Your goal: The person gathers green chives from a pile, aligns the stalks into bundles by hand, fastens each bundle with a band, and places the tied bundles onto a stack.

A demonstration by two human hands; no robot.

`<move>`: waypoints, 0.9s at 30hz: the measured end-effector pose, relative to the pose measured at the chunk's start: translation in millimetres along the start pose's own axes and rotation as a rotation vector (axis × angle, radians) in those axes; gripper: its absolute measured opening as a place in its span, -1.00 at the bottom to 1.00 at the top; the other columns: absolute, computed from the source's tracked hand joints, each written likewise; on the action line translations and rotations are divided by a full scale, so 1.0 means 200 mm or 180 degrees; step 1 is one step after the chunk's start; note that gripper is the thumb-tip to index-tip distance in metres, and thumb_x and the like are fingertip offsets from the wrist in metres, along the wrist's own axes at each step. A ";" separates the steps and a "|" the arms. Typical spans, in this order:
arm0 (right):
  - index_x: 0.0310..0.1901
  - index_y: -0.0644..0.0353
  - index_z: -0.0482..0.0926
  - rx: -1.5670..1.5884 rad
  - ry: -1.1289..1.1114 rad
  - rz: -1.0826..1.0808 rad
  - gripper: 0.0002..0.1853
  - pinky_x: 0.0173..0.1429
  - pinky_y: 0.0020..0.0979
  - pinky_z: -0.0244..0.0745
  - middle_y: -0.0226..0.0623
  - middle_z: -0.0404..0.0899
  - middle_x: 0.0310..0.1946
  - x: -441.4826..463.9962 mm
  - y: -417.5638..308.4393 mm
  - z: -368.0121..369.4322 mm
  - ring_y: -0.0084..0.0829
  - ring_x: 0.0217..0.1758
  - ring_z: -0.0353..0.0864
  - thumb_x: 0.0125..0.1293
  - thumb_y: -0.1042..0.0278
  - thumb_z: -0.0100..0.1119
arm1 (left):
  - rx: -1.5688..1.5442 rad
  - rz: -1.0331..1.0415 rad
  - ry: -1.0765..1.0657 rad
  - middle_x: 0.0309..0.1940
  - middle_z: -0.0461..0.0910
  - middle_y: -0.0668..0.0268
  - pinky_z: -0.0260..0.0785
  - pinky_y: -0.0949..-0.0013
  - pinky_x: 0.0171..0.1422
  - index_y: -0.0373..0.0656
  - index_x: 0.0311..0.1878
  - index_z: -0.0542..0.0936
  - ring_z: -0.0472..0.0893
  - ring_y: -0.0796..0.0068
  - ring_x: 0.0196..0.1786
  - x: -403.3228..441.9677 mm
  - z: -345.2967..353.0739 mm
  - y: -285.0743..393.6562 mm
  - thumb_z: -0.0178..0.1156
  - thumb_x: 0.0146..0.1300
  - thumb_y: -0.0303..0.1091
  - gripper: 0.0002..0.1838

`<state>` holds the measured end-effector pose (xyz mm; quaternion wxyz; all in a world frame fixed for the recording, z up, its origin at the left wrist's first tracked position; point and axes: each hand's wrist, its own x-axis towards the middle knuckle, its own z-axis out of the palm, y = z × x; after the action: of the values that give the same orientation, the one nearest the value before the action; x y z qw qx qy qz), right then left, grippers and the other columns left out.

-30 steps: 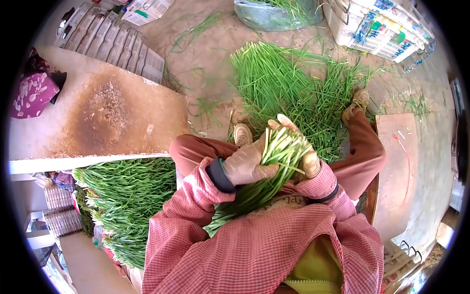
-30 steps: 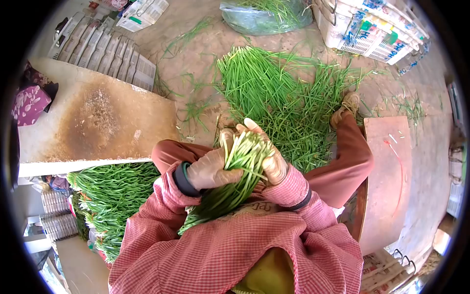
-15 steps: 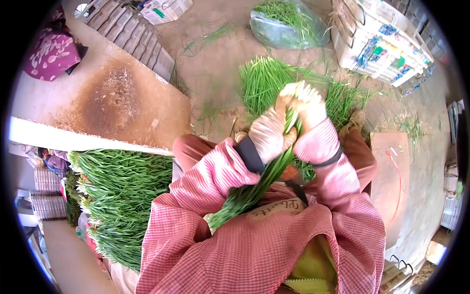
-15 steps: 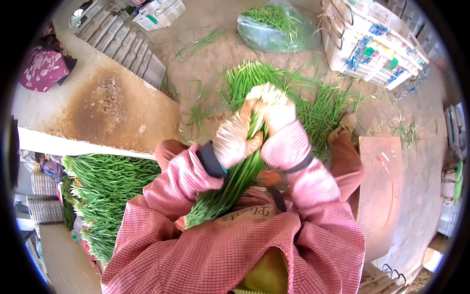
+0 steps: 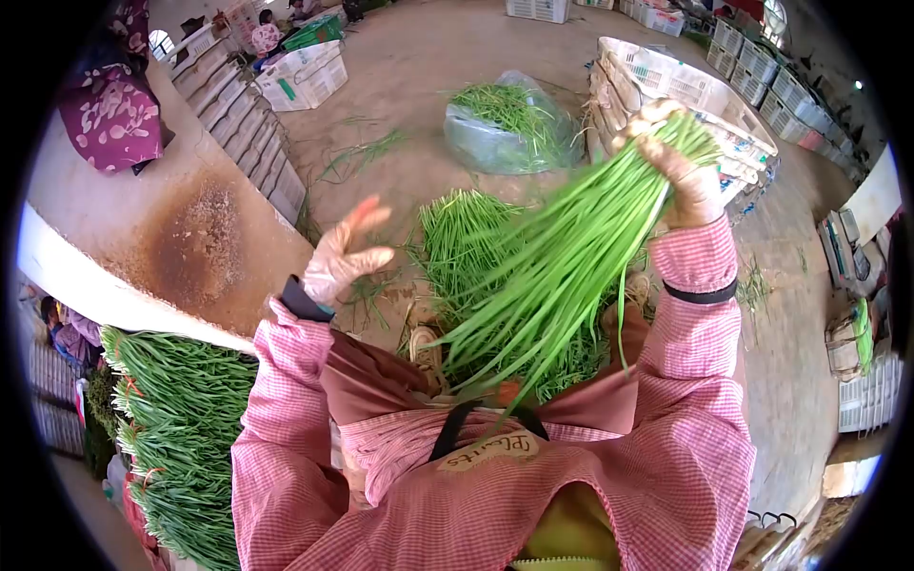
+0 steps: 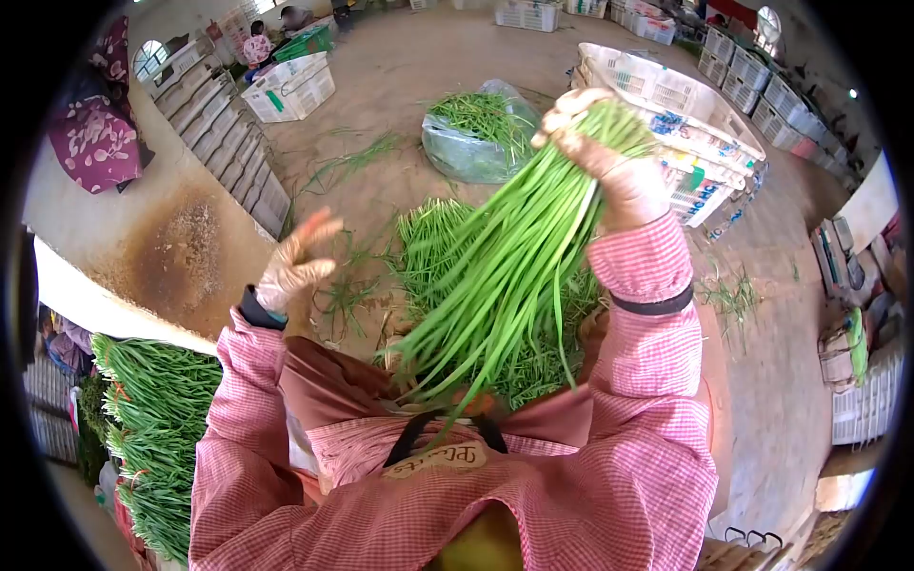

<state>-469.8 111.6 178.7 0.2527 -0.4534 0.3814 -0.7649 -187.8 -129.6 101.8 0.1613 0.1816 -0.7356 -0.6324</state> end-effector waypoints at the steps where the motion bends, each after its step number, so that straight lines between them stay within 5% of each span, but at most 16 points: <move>1: -0.17 0.20 0.38 0.0051 -0.0180 0.0184 -0.66 -0.08 -0.34 0.50 -0.29 0.50 -0.30 -0.02 0.03 0.07 -0.34 -0.20 0.54 -0.01 0.58 0.22 | -0.0078 0.0698 -0.0085 0.26 0.13 0.14 0.25 0.32 0.20 -0.13 0.33 -0.05 0.25 0.41 0.22 0.02 0.10 0.18 0.37 -0.11 -0.38 -0.02; 2: -0.17 0.20 0.38 0.0119 -0.0388 0.0271 -0.65 -0.11 -0.36 0.50 -0.30 0.51 -0.31 -0.03 0.06 0.13 -0.36 -0.21 0.54 -0.02 0.57 0.24 | 0.0443 0.1682 -0.0153 0.25 0.14 0.13 0.22 0.31 0.22 -0.12 0.34 -0.08 0.26 0.40 0.20 0.07 0.19 0.26 0.39 -0.15 -0.39 0.03; 4: -0.15 0.22 0.39 -0.0043 -0.0550 0.0541 -0.61 -0.15 -0.41 0.50 -0.31 0.52 -0.32 -0.06 0.11 0.26 -0.41 -0.26 0.55 -0.06 0.54 0.29 | 0.0439 0.2421 -0.0477 0.20 0.20 0.16 0.19 0.29 0.25 -0.11 0.34 -0.12 0.30 0.38 0.15 0.15 0.42 0.22 0.44 -0.23 -0.38 0.11; 6: -0.16 0.24 0.42 0.0210 -0.0741 0.0950 -0.62 -0.13 -0.42 0.49 -0.33 0.53 -0.33 -0.10 0.15 0.39 -0.45 -0.30 0.54 -0.06 0.54 0.29 | -0.1175 0.0959 -0.1075 0.08 0.33 0.31 0.24 0.33 0.19 -0.13 0.28 0.06 0.34 0.41 0.09 0.07 0.72 0.13 0.49 -0.32 -0.31 0.05; 7: -0.13 0.25 0.42 0.0292 -0.0854 0.1147 -0.61 -0.13 -0.44 0.48 -0.33 0.53 -0.33 -0.11 0.19 0.43 -0.47 -0.29 0.55 -0.05 0.55 0.28 | -0.1668 0.0159 -0.1319 0.00 0.37 0.39 0.26 0.35 0.13 -0.13 0.17 0.22 0.35 0.49 0.08 0.03 0.79 0.01 0.46 -0.25 -0.30 -0.14; 8: -0.09 0.25 0.42 0.0007 -0.0776 0.1387 -0.59 -0.13 -0.46 0.47 -0.33 0.54 -0.32 -0.12 0.23 0.45 -0.48 -0.28 0.54 -0.04 0.54 0.28 | -0.2422 0.0462 -0.1001 -0.06 0.41 0.40 0.29 0.39 0.06 -0.14 0.09 0.32 0.40 0.54 0.01 -0.01 0.87 -0.10 0.40 -0.16 -0.37 -0.32; 11: 0.14 0.29 0.25 -0.0554 -0.0347 0.1611 -0.34 -0.06 -0.43 0.43 -0.27 0.54 -0.21 -0.17 0.56 0.45 -0.47 -0.19 0.52 0.00 0.34 0.32 | -0.3631 -0.0625 -0.0709 -0.28 0.56 0.27 0.42 0.43 -0.09 -0.24 -0.07 0.45 0.55 0.46 -0.24 -0.13 0.91 -0.23 0.25 0.02 -0.45 -0.64; 13: 0.28 0.31 -0.07 -0.1429 -0.0462 0.1466 -0.04 0.08 -0.32 0.37 -0.01 0.37 0.03 -0.18 0.57 0.51 -0.25 0.05 0.41 -0.02 0.13 0.34 | -0.4193 -0.0564 -0.0567 -0.20 0.56 0.18 0.41 0.29 0.03 -0.33 -0.12 0.50 0.54 0.36 -0.12 -0.12 0.88 -0.41 0.20 0.06 -0.38 -0.68; 15: 0.28 0.39 -0.39 -0.2202 -0.0846 0.1430 0.30 0.23 -0.31 0.21 0.17 0.02 0.23 -0.22 0.70 0.41 -0.11 0.23 0.19 -0.21 -0.06 0.42 | -0.4232 -0.0459 0.0286 -0.18 0.54 0.17 0.43 0.23 0.03 -0.31 -0.11 0.49 0.55 0.31 -0.14 -0.02 0.81 -0.60 0.16 0.09 -0.38 -0.70; 16: 0.27 0.39 -0.43 -0.1634 -0.0872 0.1814 0.40 0.33 -0.21 0.04 0.21 -0.13 0.27 -0.28 0.59 0.47 -0.02 0.34 -0.06 -0.34 -0.21 0.40 | -0.4793 0.0122 -0.0131 -0.17 0.53 0.17 0.44 0.21 0.03 -0.29 -0.09 0.48 0.55 0.30 -0.14 -0.06 0.74 -0.47 0.13 0.11 -0.40 -0.71; 19: 0.30 0.32 -0.35 -0.2269 -0.1477 0.0842 0.35 0.25 -0.31 0.18 0.07 0.09 0.23 -0.46 0.77 0.46 -0.19 0.27 0.16 -0.36 -0.07 0.47 | -0.5144 0.0137 0.0586 -0.12 0.53 0.19 0.40 0.28 0.06 -0.31 -0.05 0.46 0.53 0.33 -0.11 0.02 0.62 -0.37 0.14 0.09 -0.37 -0.65; 21: 0.30 0.24 -0.17 -0.3065 -0.1654 0.1767 0.22 0.11 -0.36 0.33 -0.02 0.34 0.08 -0.33 0.71 0.50 -0.23 0.11 0.39 -0.34 0.05 0.47 | -0.4903 0.0383 0.0609 -0.08 0.50 0.21 0.34 0.28 0.09 -0.29 0.02 0.41 0.50 0.36 -0.05 0.01 0.58 -0.33 0.14 0.11 -0.33 -0.59; 22: 0.25 0.22 0.00 -0.2606 -0.1622 0.1248 0.06 -0.01 -0.31 0.40 -0.05 0.49 -0.11 -0.28 0.72 0.52 -0.13 -0.05 0.50 -0.30 0.14 0.45 | -0.4855 0.0583 0.0708 -0.06 0.49 0.22 0.34 0.28 0.10 -0.28 0.04 0.40 0.48 0.36 -0.03 0.00 0.56 -0.31 0.14 0.12 -0.31 -0.58; 27: 0.24 0.28 0.06 -0.4320 -0.2385 0.1193 -0.01 -0.07 -0.23 0.44 0.05 0.50 -0.17 0.18 0.70 1.07 -0.06 -0.13 0.52 -0.27 0.22 0.39 | -0.4773 0.1366 0.1329 0.04 0.40 0.20 0.32 0.23 0.15 -0.23 0.13 0.28 0.42 0.31 0.06 0.02 0.40 -0.26 0.16 0.14 -0.29 -0.49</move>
<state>-291.7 -71.1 147.1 0.1573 -0.6636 0.7235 -0.1072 -225.5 -69.9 39.0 0.4922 -0.0057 -0.0891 -0.8659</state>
